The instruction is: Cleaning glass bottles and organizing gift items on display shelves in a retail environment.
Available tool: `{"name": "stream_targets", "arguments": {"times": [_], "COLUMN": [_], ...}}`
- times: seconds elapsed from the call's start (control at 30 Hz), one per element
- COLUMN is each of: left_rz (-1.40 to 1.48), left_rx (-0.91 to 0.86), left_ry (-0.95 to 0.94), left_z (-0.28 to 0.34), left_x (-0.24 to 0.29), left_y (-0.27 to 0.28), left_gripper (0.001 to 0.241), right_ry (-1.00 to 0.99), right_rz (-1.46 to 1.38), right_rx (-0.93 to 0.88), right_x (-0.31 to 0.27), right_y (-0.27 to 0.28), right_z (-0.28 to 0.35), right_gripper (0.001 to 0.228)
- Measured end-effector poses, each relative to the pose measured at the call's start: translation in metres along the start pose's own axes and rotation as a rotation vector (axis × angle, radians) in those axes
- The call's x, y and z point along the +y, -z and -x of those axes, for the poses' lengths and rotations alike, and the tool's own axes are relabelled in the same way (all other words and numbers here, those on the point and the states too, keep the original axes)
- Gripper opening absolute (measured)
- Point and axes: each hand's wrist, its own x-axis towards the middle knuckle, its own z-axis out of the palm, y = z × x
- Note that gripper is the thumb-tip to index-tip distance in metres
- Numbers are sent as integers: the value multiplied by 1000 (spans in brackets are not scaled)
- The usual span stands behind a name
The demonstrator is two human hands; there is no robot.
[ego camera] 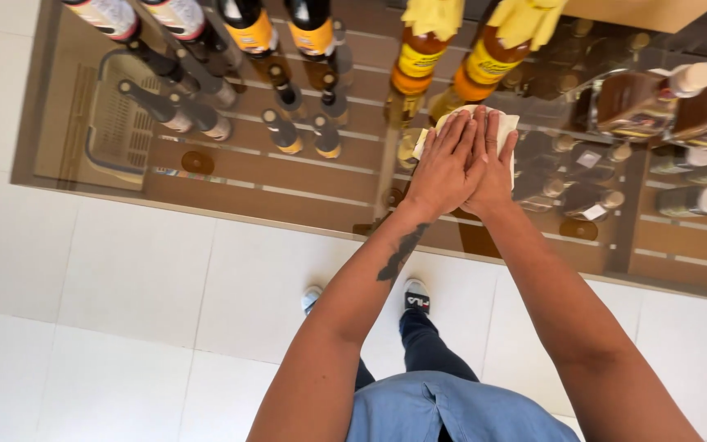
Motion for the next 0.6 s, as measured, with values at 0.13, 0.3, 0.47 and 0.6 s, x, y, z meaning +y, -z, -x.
{"name": "stream_targets", "arguments": {"times": [0.13,0.3,0.47,0.6], "left_rz": [-63,-145,-32,-71], "left_rx": [135,270,2,34], "left_ry": [-33,-69,109,158], "left_z": [25,63,105,132], "left_x": [-60,-142,-175,-157], "left_y": [35,116,201,195], "left_gripper": [71,68,67,68], "right_ry": [19,109,164,228], "right_rz": [-29,-32,-25,-53], "right_rx": [22,107,107,67], "right_x": [-80,-199,-287,-280], "right_y": [6,17,31,18], "right_z": [-13,-39,-44,-20], "right_gripper": [85,80,76,75]}}
